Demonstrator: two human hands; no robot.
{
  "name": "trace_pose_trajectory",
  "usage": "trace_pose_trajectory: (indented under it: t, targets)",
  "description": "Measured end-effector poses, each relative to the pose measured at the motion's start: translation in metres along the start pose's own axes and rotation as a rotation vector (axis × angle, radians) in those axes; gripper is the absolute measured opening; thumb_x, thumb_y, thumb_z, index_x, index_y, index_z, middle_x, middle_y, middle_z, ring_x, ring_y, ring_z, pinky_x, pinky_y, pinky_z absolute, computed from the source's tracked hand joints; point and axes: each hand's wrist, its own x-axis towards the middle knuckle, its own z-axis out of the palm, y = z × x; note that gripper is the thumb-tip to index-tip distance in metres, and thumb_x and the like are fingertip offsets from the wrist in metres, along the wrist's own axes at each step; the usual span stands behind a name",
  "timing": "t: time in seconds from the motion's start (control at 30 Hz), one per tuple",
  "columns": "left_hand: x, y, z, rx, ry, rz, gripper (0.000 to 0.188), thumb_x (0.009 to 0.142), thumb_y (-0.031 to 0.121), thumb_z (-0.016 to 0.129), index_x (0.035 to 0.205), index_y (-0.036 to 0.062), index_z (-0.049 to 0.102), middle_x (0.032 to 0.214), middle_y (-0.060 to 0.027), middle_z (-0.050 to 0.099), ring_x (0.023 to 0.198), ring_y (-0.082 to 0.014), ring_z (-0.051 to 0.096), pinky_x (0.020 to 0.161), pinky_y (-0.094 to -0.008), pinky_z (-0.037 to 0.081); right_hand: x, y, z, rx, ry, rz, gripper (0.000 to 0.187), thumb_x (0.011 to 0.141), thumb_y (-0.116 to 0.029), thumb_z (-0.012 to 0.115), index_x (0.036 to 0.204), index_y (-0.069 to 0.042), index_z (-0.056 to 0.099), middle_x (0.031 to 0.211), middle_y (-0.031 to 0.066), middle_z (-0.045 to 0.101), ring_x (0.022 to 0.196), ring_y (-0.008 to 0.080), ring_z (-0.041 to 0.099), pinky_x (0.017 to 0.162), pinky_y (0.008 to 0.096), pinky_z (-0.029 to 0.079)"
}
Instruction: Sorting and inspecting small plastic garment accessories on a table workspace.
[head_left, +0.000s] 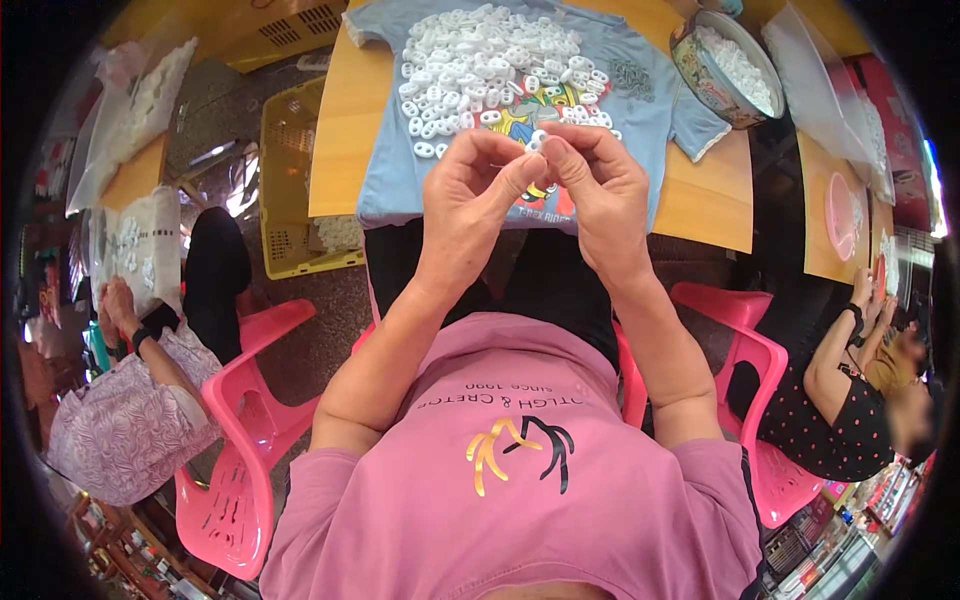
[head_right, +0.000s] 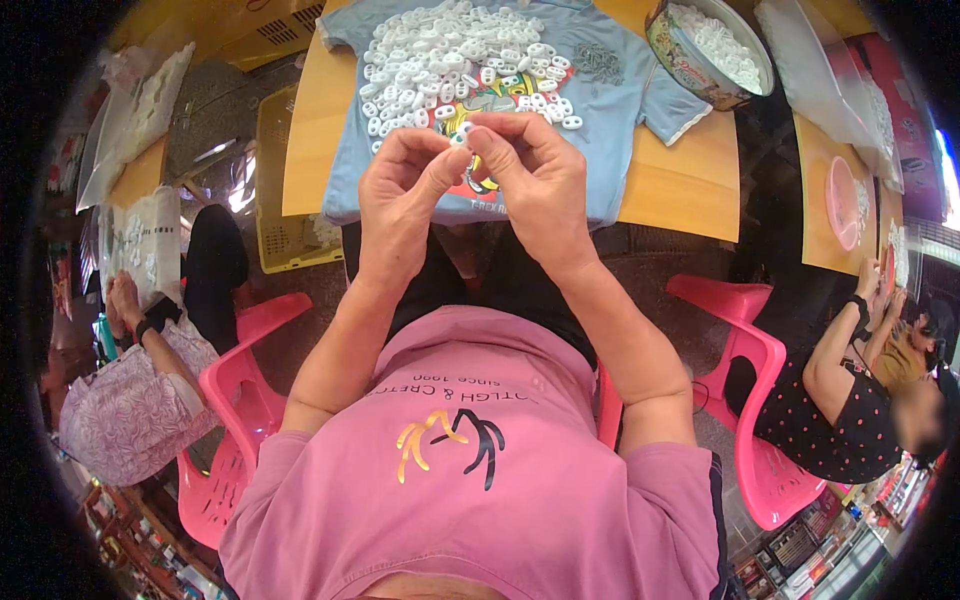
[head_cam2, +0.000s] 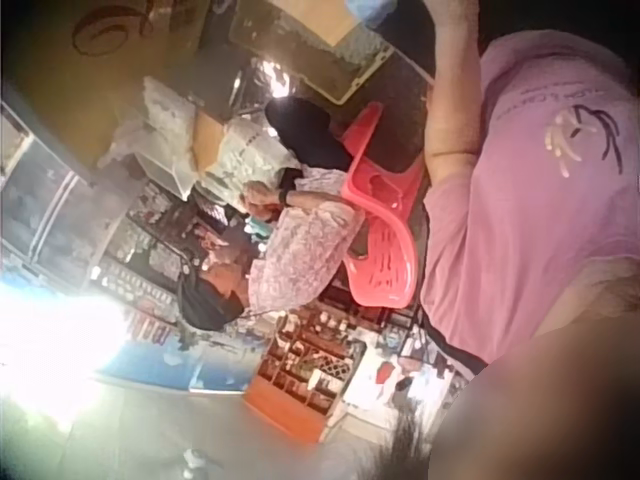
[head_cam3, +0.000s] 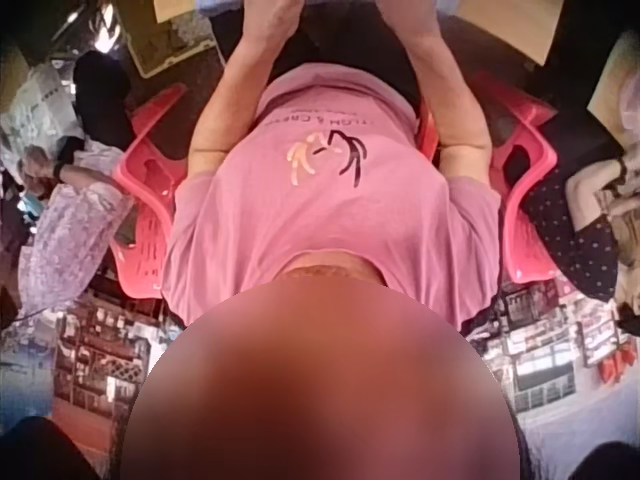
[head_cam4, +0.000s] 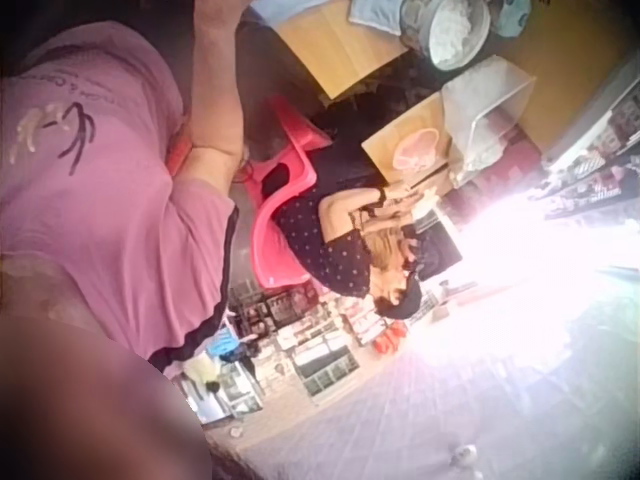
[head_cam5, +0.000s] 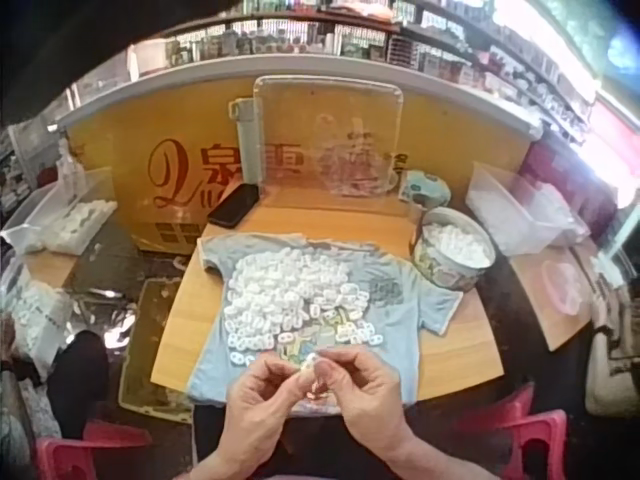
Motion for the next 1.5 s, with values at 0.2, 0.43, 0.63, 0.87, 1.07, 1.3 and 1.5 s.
trace_pose_trajectory:
  t: [0.2, 0.43, 0.63, 0.87, 1.07, 1.3, 1.5]
  targets:
    - [0.001, -0.007, -0.005, 0.058, -0.133, 0.19, 0.026, 0.095, 0.017, 0.06, 0.116, 0.0017, 0.059, 0.122, -0.0103, 0.054, 0.11, -0.0151, 0.053, 0.088, -0.027, 0.047, -0.004, -0.004, -0.002, 0.363, -0.125, 0.129, 0.037, 0.093, -0.006, 0.061, 0.128, -0.001, 0.05, 0.094, 0.0025, 0.063, 0.081, 0.0085, 0.061, 0.072, 0.0207, 0.05]
    - [-0.01, -0.014, -0.019, 0.105, -0.244, 0.253, 0.04, 0.097, 0.036, 0.054, 0.114, 0.0005, 0.062, 0.123, -0.0129, 0.056, 0.116, -0.0223, 0.051, 0.099, -0.0339, 0.039, -0.019, -0.006, 0.011, 0.642, -0.23, 0.284, 0.06, 0.093, -0.005, 0.061, 0.144, -0.009, 0.029, 0.102, 0.0045, 0.062, 0.088, 0.0098, 0.061, 0.079, 0.0253, 0.052]
    - [-0.013, -0.01, -0.018, 0.102, -0.221, 0.346, 0.04, 0.096, 0.036, 0.055, 0.109, -0.0007, 0.063, 0.117, -0.0134, 0.059, 0.12, -0.0292, 0.051, 0.099, -0.0386, 0.041, -0.024, -0.005, 0.019, 0.68, -0.288, 0.226, 0.065, 0.093, -0.006, 0.06, 0.147, -0.007, 0.023, 0.108, 0.0075, 0.06, 0.1, 0.0128, 0.06, 0.086, 0.0277, 0.051]
    - [-0.019, -0.011, -0.025, -0.079, -0.252, 0.174, 0.033, 0.094, 0.028, 0.061, 0.109, -0.0008, 0.065, 0.118, -0.012, 0.059, 0.121, -0.0263, 0.05, 0.097, -0.0354, 0.041, -0.025, -0.006, 0.014, 0.543, -0.302, 0.185, 0.064, 0.092, -0.007, 0.063, 0.145, -0.005, 0.028, 0.107, 0.0074, 0.059, 0.099, 0.0129, 0.059, 0.088, 0.028, 0.05]
    - [-0.016, -0.012, -0.024, -0.092, -0.217, 0.109, 0.03, 0.094, 0.024, 0.061, 0.112, 0.0, 0.065, 0.12, -0.0129, 0.058, 0.118, -0.0223, 0.051, 0.094, -0.0327, 0.044, -0.025, -0.005, 0.013, 0.479, -0.238, 0.221, 0.055, 0.094, -0.01, 0.06, 0.142, -0.005, 0.035, 0.108, 0.0069, 0.062, 0.096, 0.0111, 0.06, 0.083, 0.0263, 0.051]
    - [-0.033, 0.017, -0.106, 0.016, 0.055, 0.12, 0.042, 0.095, 0.018, 0.058, 0.128, -0.0068, 0.051, 0.108, -0.0139, 0.064, 0.101, -0.0211, 0.062, 0.095, -0.0345, 0.047, 0.023, -0.008, -0.063, -0.409, -0.016, -0.104, 0.022, 0.092, -0.012, 0.062, 0.11, 0.0, 0.066, 0.088, 0.0004, 0.067, 0.074, 0.0051, 0.056, 0.068, 0.0204, 0.047]
    - [-0.064, 0.031, -0.179, 0.094, 0.424, 0.104, 0.042, 0.096, 0.012, 0.057, 0.13, -0.0105, 0.047, 0.102, -0.0133, 0.064, 0.094, -0.0181, 0.062, 0.089, -0.0327, 0.05, 0.046, 0.005, -0.105, -0.652, 0.013, -0.057, 0.022, 0.092, -0.016, 0.063, 0.107, -0.001, 0.068, 0.087, 0.0016, 0.067, 0.07, 0.0064, 0.055, 0.064, 0.0214, 0.045]
